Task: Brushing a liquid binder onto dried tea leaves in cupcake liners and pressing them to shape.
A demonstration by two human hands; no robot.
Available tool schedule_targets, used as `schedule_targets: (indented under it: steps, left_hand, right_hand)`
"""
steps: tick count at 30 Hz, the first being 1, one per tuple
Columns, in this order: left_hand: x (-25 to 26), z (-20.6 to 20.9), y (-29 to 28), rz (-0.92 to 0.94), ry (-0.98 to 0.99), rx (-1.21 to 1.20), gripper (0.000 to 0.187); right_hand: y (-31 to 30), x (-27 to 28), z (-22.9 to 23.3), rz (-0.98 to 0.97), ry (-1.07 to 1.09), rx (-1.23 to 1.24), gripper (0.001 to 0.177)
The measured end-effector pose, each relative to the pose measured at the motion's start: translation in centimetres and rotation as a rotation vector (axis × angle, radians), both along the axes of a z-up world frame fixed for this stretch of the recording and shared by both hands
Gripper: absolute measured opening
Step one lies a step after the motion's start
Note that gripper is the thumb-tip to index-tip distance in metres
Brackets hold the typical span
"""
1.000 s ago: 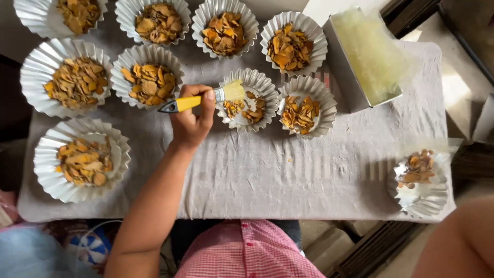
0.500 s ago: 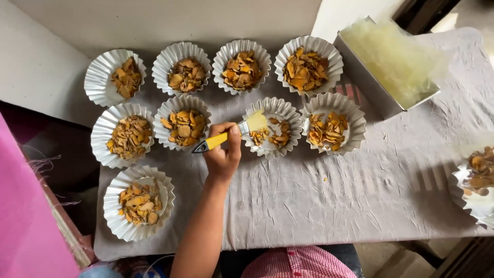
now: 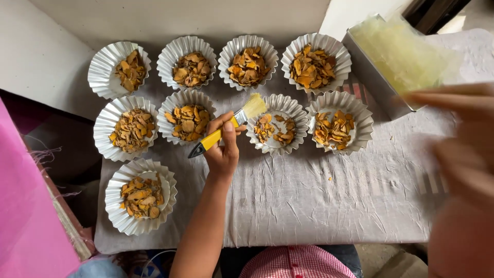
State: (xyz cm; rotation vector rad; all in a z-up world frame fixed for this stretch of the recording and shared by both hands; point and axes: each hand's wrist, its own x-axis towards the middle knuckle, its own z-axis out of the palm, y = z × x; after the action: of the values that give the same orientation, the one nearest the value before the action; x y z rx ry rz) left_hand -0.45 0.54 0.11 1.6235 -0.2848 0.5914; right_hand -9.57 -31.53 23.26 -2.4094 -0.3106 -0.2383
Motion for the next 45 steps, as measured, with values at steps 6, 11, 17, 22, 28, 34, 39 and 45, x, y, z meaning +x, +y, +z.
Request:
schedule_targets:
  steps: [6,11,17,22,28,34,39,45]
  left_hand:
    - [0.6,0.3,-0.2,0.041,-0.174,-0.012,0.025]
    - [0.9,1.1,0.2,0.075,-0.228,-0.030,0.025]
    - [1.0,1.2,0.4,0.091,-0.248,-0.017,0.023]
    - [0.9,1.2,0.3,0.071,-0.210,-0.021,0.021]
    - [0.9,1.1,0.0,0.050,-0.179,-0.016,0.022]
    - [1.4,0.7,0.6,0.124,-0.227,0.161,0.021]
    - [0.7,0.0,-0.2,0.176,-0.171,0.466,0.016]
    - [0.2,2.4,-1.1,0.136,-0.112,0.624,0.020]
  right_hand:
    - [8.5,7.6,-13.1,0.233,0.148,0.023,0.038]
    - [11.9,12.8,-18.5,0.301,0.179,-0.339,0.053]
    - [12.8,14.7,-22.9,0.310,0.163,-0.489,0.048]
    - [12.2,14.4,-22.5,0.238,0.163,-0.364,0.029]
    - [12.1,11.8,-19.4,0.196,0.260,-0.179,0.017]
    - [11.9,9.7,-16.2,0.136,0.327,0.060,0.022]
    - [11.2,9.1,-17.4,0.014,0.329,0.228,0.023]
    - [11.5,8.8,-18.2,0.000,0.347,0.451,0.025]
